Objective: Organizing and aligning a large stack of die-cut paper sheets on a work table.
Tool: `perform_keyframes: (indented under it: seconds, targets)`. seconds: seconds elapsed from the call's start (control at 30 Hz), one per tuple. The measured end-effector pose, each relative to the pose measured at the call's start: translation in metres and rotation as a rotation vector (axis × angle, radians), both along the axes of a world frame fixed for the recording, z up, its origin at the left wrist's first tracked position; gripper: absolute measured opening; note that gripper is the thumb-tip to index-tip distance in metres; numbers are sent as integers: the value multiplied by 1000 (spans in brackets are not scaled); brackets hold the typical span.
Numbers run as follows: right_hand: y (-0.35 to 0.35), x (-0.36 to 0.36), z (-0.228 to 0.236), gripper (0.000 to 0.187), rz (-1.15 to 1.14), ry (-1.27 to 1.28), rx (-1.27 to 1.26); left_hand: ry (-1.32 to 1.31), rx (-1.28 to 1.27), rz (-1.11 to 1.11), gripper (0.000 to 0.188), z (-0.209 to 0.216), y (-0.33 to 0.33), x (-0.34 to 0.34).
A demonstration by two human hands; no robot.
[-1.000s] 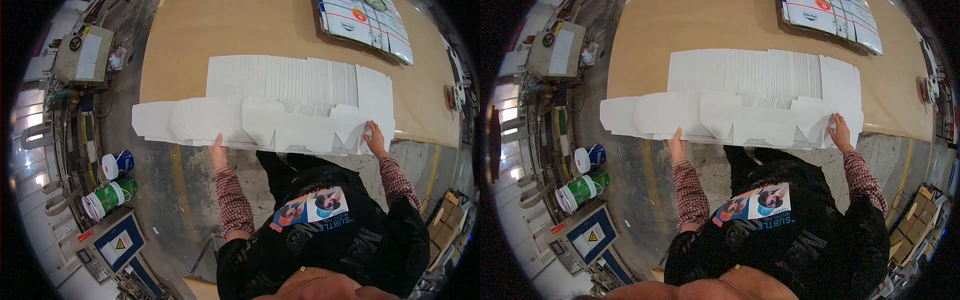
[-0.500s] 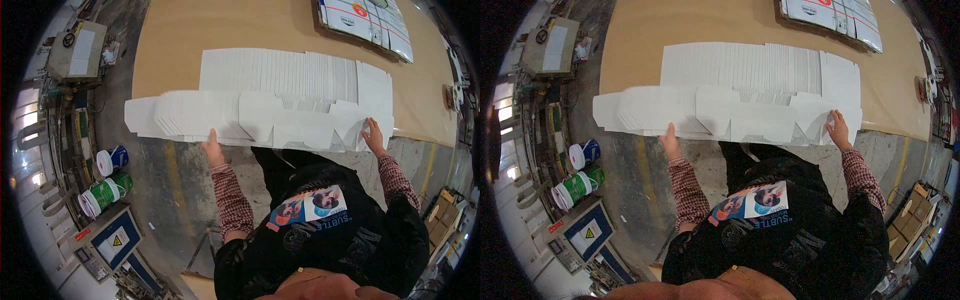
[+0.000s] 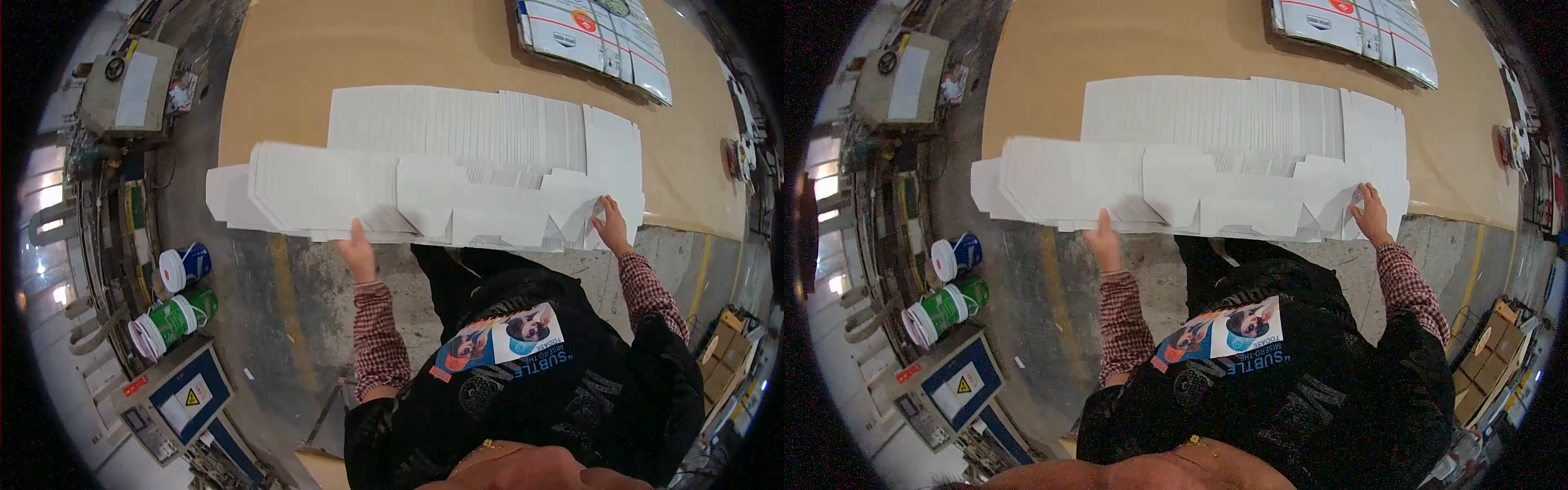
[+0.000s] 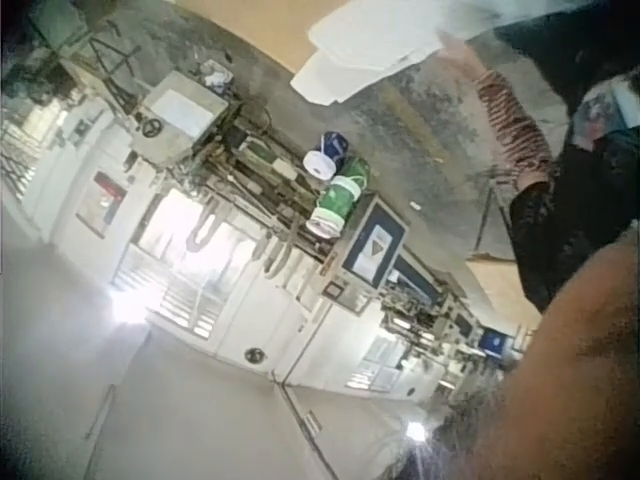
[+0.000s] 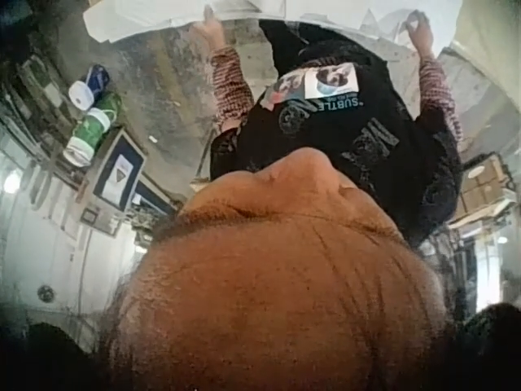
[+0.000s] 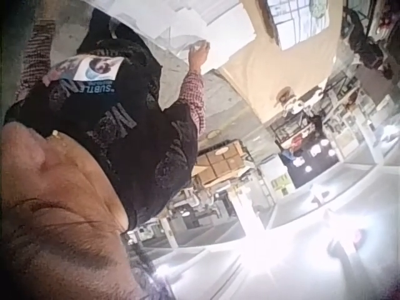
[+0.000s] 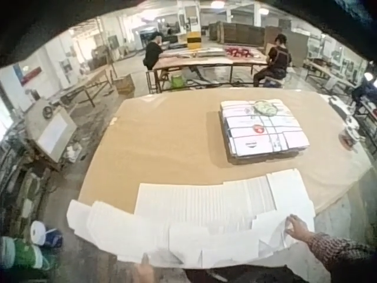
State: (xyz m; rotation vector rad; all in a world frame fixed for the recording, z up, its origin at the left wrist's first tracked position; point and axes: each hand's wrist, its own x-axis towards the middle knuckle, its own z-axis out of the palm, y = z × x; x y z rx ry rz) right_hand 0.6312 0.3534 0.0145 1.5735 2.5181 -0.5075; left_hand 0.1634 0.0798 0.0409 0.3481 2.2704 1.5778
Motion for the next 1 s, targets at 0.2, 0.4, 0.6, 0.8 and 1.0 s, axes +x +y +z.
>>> perform_keyframes:
  seconds: [0.2,0.4,0.6,0.8,1.0]
  targets:
    - [4,-2,-3,57,-6,-15,10,-580,449,151,42,-10,-12,-19]
    - [1,-17,5,58,18,-1,-40,-187,-40,232,45,-49,-34,-38]
    - [1,-2,-3,58,-21,-11,-11,-145,212,142,40,-13,-14,-12]
    - [2,-5,-3,58,-10,-1,-15,-501,49,230,36,-37,-22,-40]
    - [10,-9,3,59,-28,-27,-22,219,78,186,29,-8,-2,4]
